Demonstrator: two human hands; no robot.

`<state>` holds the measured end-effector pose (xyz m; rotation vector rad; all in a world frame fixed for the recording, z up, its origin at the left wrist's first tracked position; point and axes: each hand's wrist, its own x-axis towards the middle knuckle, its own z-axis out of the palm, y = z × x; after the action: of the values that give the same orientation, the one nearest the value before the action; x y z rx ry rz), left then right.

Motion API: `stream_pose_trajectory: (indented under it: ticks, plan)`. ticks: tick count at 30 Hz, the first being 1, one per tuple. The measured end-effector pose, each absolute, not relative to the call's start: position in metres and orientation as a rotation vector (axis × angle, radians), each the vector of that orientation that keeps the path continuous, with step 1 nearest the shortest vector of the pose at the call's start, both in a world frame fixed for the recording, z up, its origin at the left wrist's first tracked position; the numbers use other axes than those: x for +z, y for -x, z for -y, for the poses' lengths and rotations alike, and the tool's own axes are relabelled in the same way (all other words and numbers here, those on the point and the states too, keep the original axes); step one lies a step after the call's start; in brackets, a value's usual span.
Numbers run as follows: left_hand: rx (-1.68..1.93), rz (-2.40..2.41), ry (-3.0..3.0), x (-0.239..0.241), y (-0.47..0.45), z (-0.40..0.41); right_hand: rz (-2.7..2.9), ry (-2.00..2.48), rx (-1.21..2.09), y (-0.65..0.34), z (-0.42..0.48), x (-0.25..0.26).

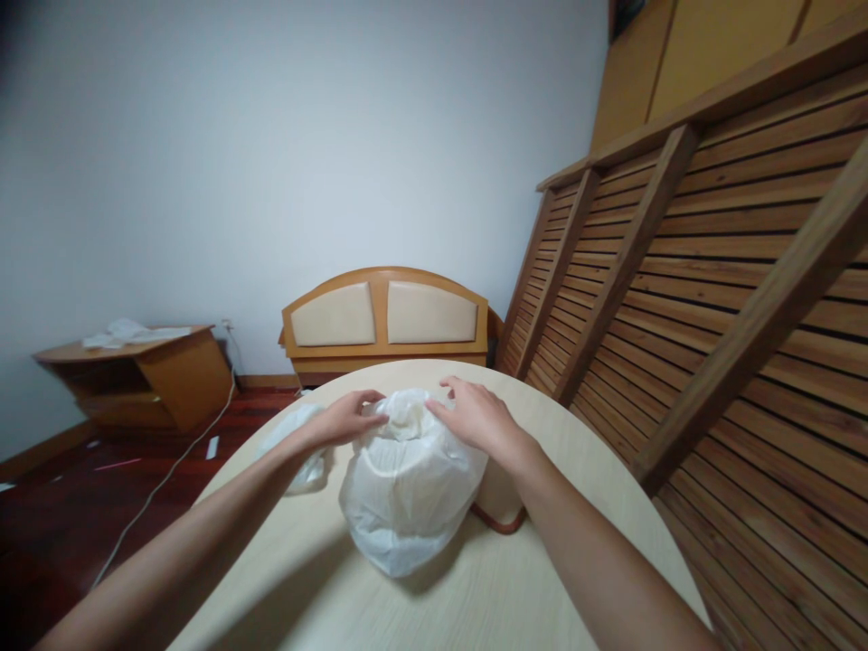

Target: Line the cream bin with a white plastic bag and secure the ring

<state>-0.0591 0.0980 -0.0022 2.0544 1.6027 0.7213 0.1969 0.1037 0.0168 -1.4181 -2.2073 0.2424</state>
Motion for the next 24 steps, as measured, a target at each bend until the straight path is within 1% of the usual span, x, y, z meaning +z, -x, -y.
stream_pose_trajectory:
  ticks: [3, 5, 7, 10, 12, 16, 19, 21, 23, 24]
  plan:
    - [0.713, -1.623, -2.091, -0.003, 0.052, -0.104, 2.392, 1.077, 0.279, -0.181, -0.114, 0.003]
    - [0.689, -1.656, -2.106, -0.004, 0.05, -0.108, 2.479, 0.948, 0.331, -0.175, -0.117, 0.0]
    - [0.639, -1.706, -2.104, -0.004, 0.051, -0.111, 2.52, 1.043, 0.35, -0.171, -0.118, 0.001]
    - [0.53, -1.751, -2.082, -0.001, 0.055, -0.114, 2.525, 1.352, 0.272, -0.17, -0.116, 0.007]
    - [0.471, -1.737, -2.061, 0.001, 0.057, -0.114, 2.535, 1.459, 0.252, -0.171, -0.115, 0.012]
    - [0.46, -1.637, -2.024, 0.004, 0.058, -0.113, 2.607, 1.428, 0.321, -0.177, -0.114, 0.021]
    - [0.595, -1.549, -1.999, 0.005, 0.055, -0.111, 2.587, 1.278, 0.336, -0.175, -0.117, 0.023]
    - [0.699, -1.48, -1.984, 0.004, 0.052, -0.111, 2.531, 1.046, 0.446, -0.169, -0.121, 0.019]
    - [0.746, -1.415, -1.957, 0.0, 0.051, -0.112, 2.427, 0.854, 0.702, -0.163, -0.129, 0.01]
    - [0.747, -1.392, -1.934, -0.003, 0.051, -0.113, 2.367, 0.827, 0.844, -0.16, -0.134, 0.004]
